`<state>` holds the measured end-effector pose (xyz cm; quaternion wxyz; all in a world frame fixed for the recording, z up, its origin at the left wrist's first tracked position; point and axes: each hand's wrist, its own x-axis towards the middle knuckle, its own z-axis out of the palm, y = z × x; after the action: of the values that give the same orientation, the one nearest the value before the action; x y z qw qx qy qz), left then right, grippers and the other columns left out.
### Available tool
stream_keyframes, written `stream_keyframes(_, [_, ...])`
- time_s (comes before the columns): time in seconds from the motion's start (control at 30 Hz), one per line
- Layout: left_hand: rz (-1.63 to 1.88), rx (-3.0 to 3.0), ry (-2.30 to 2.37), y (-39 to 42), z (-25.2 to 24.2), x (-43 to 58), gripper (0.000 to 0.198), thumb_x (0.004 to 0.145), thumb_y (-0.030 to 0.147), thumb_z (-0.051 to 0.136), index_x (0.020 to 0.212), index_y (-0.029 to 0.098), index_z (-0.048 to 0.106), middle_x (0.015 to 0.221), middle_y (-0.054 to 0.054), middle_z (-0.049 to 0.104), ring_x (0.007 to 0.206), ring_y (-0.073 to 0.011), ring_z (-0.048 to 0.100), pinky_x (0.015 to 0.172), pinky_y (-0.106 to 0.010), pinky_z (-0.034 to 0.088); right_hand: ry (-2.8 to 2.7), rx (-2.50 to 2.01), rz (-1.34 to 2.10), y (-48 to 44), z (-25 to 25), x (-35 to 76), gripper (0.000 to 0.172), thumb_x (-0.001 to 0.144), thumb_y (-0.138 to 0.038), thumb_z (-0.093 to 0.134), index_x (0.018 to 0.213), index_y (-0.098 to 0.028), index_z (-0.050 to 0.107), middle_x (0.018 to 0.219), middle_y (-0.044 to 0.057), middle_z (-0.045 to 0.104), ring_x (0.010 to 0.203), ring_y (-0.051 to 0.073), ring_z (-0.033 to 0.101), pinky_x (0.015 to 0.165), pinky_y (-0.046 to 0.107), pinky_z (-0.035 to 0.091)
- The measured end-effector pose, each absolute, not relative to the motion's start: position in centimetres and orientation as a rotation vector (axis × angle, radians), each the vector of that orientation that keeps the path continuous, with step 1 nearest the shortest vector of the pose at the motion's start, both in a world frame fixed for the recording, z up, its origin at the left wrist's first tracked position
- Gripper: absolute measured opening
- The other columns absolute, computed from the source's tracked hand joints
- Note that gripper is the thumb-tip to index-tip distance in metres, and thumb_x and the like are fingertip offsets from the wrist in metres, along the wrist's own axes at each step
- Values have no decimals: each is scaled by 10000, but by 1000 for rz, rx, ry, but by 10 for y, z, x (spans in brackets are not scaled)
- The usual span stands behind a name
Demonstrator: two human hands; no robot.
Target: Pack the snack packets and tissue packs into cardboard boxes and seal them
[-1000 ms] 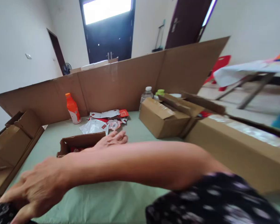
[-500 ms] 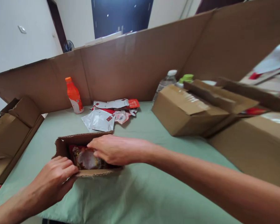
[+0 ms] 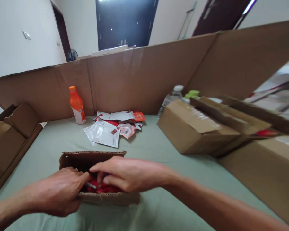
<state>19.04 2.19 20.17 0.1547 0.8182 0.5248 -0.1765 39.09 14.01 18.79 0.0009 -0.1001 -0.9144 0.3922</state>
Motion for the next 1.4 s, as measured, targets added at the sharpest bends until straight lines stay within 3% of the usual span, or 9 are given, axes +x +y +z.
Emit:
stream_keyframes(0.17, [-425, 2504, 1467, 13, 193, 191, 208, 731, 57, 596, 875, 187, 670, 859, -78, 763, 771, -268, 732, 697, -351, 558, -2447, -853, 761, 211, 188, 388, 355, 1012, -298, 375, 1131, -173, 685, 1003, 75, 761, 864, 174, 707, 741, 263, 546])
stream_keyframes(0.37, [-369, 2593, 1439, 20, 169, 185, 62, 857, 178, 662, 876, 171, 720, 772, -78, 763, 659, -248, 709, 621, -340, 534, -2568, -1108, 603, 282, 117, 327, 161, 852, -150, 645, 1010, -170, 667, 1105, 141, 733, 1089, 270, 656, 963, 374, 469])
stream_keyframes(0.6, [-357, 2663, 1415, 25, 154, 182, 124, 921, 222, 641, 867, 166, 737, 752, -91, 764, 642, -246, 709, 597, -337, 528, -2687, -1229, 795, 289, 75, 328, 258, 702, -268, 827, 801, -169, 610, 862, 18, 686, 830, 190, 648, 685, 269, 469])
stream_keyframes(0.73, [-438, 2620, 1435, 26, 163, 185, 81, 885, 233, 687, 883, 178, 746, 782, -81, 775, 679, -246, 722, 655, -339, 543, -2618, -1243, 953, 295, 86, 331, 205, 875, -299, 699, 1009, -160, 629, 992, 13, 691, 825, 165, 668, 632, 239, 506])
stream_keyframes(0.83, [-434, 2647, 1449, 26, 161, 185, 94, 871, 253, 726, 879, 162, 745, 769, -89, 775, 669, -253, 728, 615, -332, 520, -2577, -1298, 1000, 314, 94, 315, 268, 964, -311, 657, 1176, -149, 637, 1094, 38, 691, 888, 181, 686, 716, 297, 579])
stream_keyframes(1.0, [-498, 2721, 1405, 28, 150, 183, 120, 903, 289, 731, 868, 174, 733, 751, -59, 772, 635, -238, 730, 531, -317, 491, -2497, -1474, 938, 340, 89, 284, 381, 986, -384, 659, 1304, -176, 620, 1303, 102, 638, 1099, 241, 659, 917, 463, 582])
stream_keyframes(1.13, [-597, 2649, 1406, 30, 154, 184, 119, 945, 273, 682, 934, 167, 734, 830, -72, 785, 721, -257, 758, 617, -337, 555, -2366, -1582, 984, 338, 79, 285, 401, 982, -373, 664, 1329, -181, 607, 1341, 107, 621, 1140, 256, 645, 945, 482, 571])
stream_keyframes(1.27, [-652, 2529, 1435, 27, 172, 190, 140, 952, 278, 660, 986, 161, 728, 912, -85, 788, 816, -275, 768, 722, -365, 597, -2235, -1510, 1209, 320, 77, 294, 297, 982, -328, 672, 1223, -157, 649, 1168, 75, 687, 958, 193, 693, 806, 381, 615])
stream_keyframes(1.4, [-601, 2452, 1475, 21, 190, 194, 119, 872, 203, 663, 974, 165, 711, 940, -83, 781, 858, -292, 757, 773, -402, 602, -2064, -1332, 1337, 293, 91, 309, 223, 816, -169, 795, 985, -137, 654, 862, 17, 704, 703, 170, 686, 602, 318, 609])
